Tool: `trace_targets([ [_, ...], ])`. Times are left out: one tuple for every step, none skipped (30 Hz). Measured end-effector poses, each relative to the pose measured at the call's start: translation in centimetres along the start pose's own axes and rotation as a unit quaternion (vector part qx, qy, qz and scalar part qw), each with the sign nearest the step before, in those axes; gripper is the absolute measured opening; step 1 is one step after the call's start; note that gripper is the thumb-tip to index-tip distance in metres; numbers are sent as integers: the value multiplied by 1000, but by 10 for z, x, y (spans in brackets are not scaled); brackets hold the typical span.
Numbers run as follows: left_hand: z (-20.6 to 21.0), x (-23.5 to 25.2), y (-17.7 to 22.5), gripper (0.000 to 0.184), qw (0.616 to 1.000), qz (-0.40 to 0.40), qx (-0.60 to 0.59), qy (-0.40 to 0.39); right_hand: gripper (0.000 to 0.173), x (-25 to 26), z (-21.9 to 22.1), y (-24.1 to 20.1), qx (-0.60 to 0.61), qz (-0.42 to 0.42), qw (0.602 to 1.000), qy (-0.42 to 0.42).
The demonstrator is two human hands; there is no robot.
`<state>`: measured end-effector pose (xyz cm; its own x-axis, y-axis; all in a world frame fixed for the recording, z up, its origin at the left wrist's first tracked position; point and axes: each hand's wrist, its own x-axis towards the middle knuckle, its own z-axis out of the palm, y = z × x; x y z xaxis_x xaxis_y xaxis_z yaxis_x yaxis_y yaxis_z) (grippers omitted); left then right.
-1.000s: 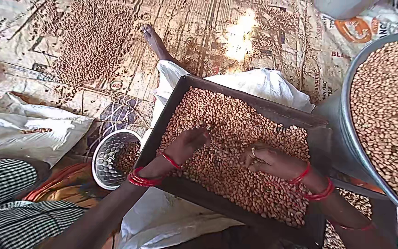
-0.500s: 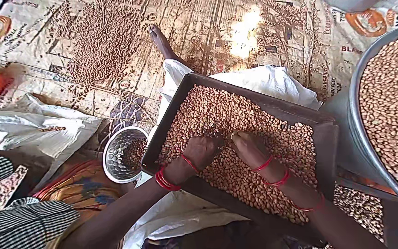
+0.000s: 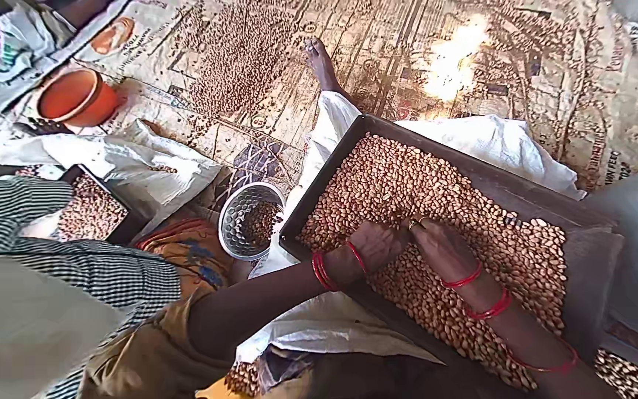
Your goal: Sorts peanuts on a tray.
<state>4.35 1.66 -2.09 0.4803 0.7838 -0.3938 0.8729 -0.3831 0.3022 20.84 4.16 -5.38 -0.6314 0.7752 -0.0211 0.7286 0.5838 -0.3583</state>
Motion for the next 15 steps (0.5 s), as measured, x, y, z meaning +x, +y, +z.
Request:
trace_targets([
  [-2, -1, 0, 31, 1000, 1, 2, -9, 18, 0, 3, 0, 2, -10, 1000, 18],
  [-3, -2, -1, 31, 1000, 3, -1, -17, 18, 0, 6, 2, 9, -20, 999, 30],
  [-7, -3, -3, 34, 1000, 2, -18, -25, 17, 0, 5, 5, 23, -22, 999, 29],
  [-13, -4, -6, 35, 998, -5, -60, -32, 17, 0, 2, 10, 44, -20, 999, 24],
  [-18, -6, -10, 32, 992, -10, -123, -20, 16, -1, -3, 18, 62, -15, 998, 16],
  [-19, -8, -18, 28, 980, -5, -199, 28, 13, -2, -11, 25, 75, -3, 997, 2],
  [-21, -14, -24, 23, 954, 4, -286, 91, 13, -4, -19, 32, 85, 10, 996, -13],
  [-24, -21, -29, 21, 915, 8, -381, 135, 16, -7, -27, 37, 92, 22, 995, -30],
  [-26, -28, -33, 24, 874, 7, -457, 167, 21, -10, -34, 38, 98, 29, 994, -37],
  [-28, -35, -37, 31, 838, -1, -517, 174, 25, -10, -41, 30, 106, 23, 994, -29],
  [-28, -43, -39, 39, 806, -14, -571, 156, 30, -10, -48, 11, 120, 1, 993, -15],
  [-28, -52, -40, 47, 778, -32, -615, 123, 34, -8, -55, -13, 129, -32, 991, 1],
  [-29, -62, -40, 52, 752, -56, -651, 82, 38, -6, -61, -39, 133, -70, 988, 18],
  [-30, -74, -39, 54, 727, -84, -680, 43, 41, -5, -65, -61, 134, -104, 985, 33],
  [-31, -89, -39, 55, 706, -108, -700, 12, 43, -4, -67, -76, 141, -126, 981, 45],
])
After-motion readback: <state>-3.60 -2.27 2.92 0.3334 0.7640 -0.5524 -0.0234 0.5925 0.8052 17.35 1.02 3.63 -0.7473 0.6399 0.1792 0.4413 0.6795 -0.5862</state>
